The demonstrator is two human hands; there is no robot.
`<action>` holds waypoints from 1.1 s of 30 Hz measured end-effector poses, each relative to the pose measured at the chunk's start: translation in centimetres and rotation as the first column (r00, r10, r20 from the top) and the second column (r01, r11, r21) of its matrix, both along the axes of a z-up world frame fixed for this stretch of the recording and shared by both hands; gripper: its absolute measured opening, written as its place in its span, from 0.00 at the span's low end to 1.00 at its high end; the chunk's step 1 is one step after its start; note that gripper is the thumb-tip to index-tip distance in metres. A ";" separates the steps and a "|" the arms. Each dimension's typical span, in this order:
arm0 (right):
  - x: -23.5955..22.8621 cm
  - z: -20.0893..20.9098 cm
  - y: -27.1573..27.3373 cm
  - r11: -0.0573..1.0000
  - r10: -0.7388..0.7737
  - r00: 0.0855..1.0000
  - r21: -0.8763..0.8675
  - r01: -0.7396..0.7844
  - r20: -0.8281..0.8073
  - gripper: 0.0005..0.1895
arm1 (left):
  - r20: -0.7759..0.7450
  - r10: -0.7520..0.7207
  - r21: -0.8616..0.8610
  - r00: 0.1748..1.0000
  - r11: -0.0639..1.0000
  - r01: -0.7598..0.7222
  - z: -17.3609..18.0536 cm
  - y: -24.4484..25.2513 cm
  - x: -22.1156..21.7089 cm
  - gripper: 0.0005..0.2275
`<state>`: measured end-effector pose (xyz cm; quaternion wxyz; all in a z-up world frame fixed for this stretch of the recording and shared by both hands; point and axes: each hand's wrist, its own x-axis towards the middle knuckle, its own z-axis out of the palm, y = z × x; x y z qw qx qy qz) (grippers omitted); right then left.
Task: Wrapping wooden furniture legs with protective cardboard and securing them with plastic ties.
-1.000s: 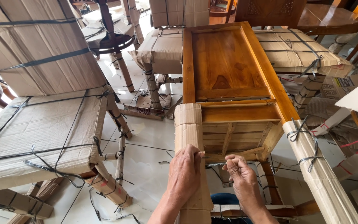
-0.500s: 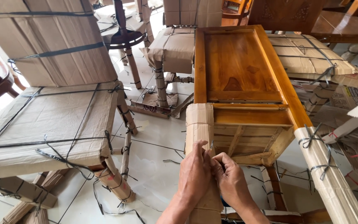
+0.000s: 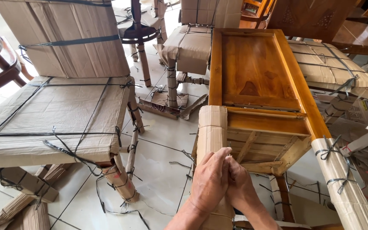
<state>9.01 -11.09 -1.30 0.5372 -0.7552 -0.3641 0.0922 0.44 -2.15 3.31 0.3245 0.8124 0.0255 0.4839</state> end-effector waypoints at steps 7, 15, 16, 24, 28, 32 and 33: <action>0.9 -1.8 0.3 0.993 0.023 1.000 0.114 -0.022 -0.009 0.13 | 0.023 0.021 -0.030 1.000 0.999 -0.020 0.3 -0.2 0.0 0.12; -0.7 2.1 0.7 0.998 -0.051 0.955 0.017 0.059 -0.291 0.16 | -0.111 0.290 -0.695 0.951 0.662 -0.283 -1.0 2.5 0.6 0.10; -0.7 2.3 0.6 0.996 -0.082 0.943 0.008 0.089 -0.323 0.18 | -0.256 0.309 -0.787 0.916 0.484 -0.383 -1.2 3.3 0.5 0.15; -0.7 2.4 0.6 0.996 -0.069 0.927 0.027 0.085 -0.369 0.17 | -0.554 0.104 -0.624 0.826 0.605 -0.495 -1.6 1.2 -1.5 0.20; -0.4 1.3 0.6 0.984 0.005 0.879 0.157 0.080 -0.477 0.17 | -0.509 -0.026 -0.771 0.860 0.459 -0.442 -4.8 1.1 -1.4 0.24; -0.9 1.8 0.6 0.986 0.004 0.869 0.146 0.079 -0.495 0.17 | -0.427 -0.117 -0.896 0.897 0.190 -0.402 -2.1 1.3 -2.2 0.19; -0.9 1.9 0.6 0.988 -0.004 0.871 0.134 0.080 -0.492 0.17 | -0.464 -0.096 -0.872 0.881 0.225 -0.434 -2.0 1.2 -2.2 0.14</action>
